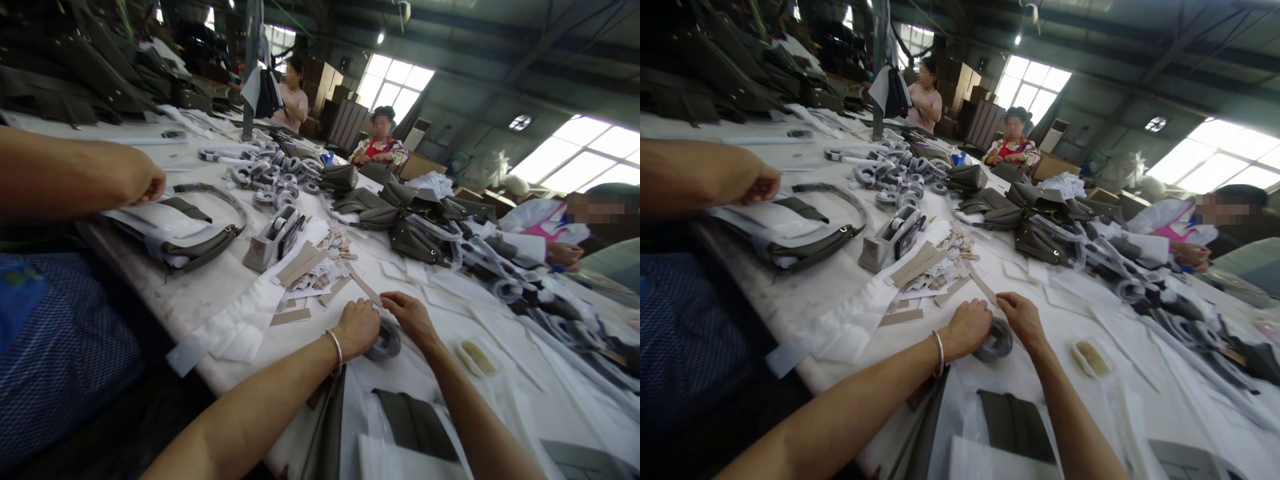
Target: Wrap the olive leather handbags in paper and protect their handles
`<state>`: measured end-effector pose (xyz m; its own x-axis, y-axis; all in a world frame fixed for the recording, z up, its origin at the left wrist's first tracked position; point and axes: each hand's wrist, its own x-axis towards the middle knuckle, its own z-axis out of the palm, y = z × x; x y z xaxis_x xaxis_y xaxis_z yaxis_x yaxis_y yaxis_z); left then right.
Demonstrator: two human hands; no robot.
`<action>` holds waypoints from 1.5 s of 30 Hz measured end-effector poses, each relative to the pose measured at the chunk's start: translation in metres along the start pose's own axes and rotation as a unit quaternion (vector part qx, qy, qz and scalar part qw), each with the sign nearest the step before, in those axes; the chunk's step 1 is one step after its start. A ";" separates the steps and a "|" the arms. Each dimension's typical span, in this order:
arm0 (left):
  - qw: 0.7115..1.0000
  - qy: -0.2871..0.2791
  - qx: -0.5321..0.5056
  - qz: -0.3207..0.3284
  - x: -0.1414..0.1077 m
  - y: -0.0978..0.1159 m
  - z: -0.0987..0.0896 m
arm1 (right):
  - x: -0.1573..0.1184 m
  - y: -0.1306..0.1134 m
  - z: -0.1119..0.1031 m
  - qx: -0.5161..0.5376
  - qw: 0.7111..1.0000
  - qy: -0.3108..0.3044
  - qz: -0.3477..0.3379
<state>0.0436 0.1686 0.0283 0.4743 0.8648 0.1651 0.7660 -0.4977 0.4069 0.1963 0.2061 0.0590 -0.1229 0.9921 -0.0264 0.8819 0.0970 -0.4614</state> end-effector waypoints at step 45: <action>0.844 -0.035 -0.535 0.016 -0.007 -0.002 -0.015 | -0.073 0.008 0.022 0.515 0.853 0.085 0.017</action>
<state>0.0323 0.1646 0.0394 0.5410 0.8270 0.1527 -0.0601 -0.1431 0.9879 0.2026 0.1326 0.0376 0.0392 0.9987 0.0325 0.0058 0.0323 -0.9995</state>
